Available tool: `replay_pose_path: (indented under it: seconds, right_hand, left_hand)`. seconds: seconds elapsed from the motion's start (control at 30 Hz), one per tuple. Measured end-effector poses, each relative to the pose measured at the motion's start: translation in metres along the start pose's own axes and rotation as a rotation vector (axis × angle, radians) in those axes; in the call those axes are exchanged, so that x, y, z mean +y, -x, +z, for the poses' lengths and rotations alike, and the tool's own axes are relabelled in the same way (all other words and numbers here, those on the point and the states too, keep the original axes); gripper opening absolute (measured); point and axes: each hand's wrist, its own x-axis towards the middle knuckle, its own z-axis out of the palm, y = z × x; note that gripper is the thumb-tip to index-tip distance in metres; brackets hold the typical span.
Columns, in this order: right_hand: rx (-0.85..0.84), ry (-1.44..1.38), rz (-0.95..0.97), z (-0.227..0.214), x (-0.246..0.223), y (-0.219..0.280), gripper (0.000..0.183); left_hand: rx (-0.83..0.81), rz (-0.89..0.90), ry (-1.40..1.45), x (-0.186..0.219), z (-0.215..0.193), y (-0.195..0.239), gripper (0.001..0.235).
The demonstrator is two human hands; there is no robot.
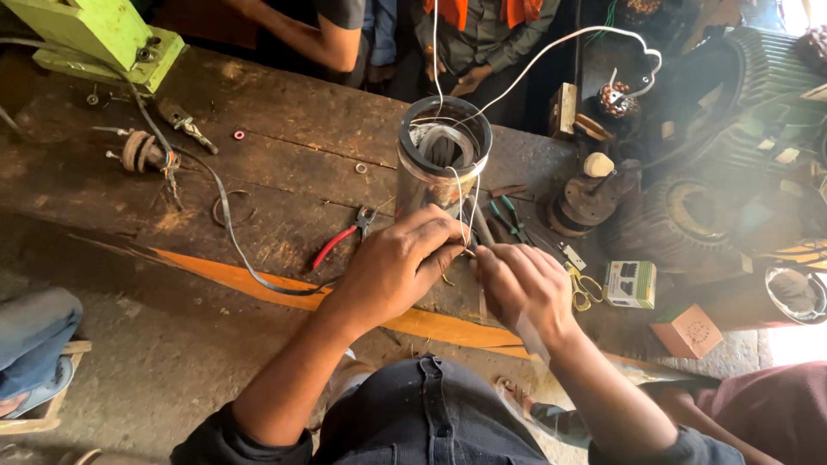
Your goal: The person strips insulation from wires using a knife and pliers, then wraps the exposed ends with insulating tape. They handle a cylindrical metal component and various tools on a cluttered workbench.
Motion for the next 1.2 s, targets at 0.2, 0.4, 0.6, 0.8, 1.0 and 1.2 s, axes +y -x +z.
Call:
replay_pose_path:
  seconds: [0.2,0.4,0.6,0.8,1.0,1.2]
  right_hand:
    - [-0.165,-1.295,1.321,0.019,-0.004,0.015,0.029]
    - [0.028,-0.084,0.186,-0.007,-0.015,0.000,0.023]
    - [0.032,0.022,0.024,-0.006,-0.012,-0.015,0.023]
    - [0.146,-0.226,0.425,0.028,-0.030,-0.003,0.004]
    - [0.096,-1.029,0.992,0.041,-0.040,0.010,0.014]
    - [0.059,-0.345,0.497,0.029,-0.029,0.052,0.023]
  left_hand:
    - [-0.013,0.025,0.031,-0.002,-0.004,-0.003,0.014]
    - [-0.019,-0.024,0.055,-0.003,-0.005,0.002,0.016]
    - [0.041,-0.046,0.105,0.005,0.011,0.006,0.019]
    - [0.168,-0.072,0.188,-0.013,0.035,0.001,0.011]
    - [0.318,-0.047,0.191,-0.020,0.042,0.005,0.011]
    - [0.291,0.106,-0.084,-0.024,0.021,0.042,0.034]
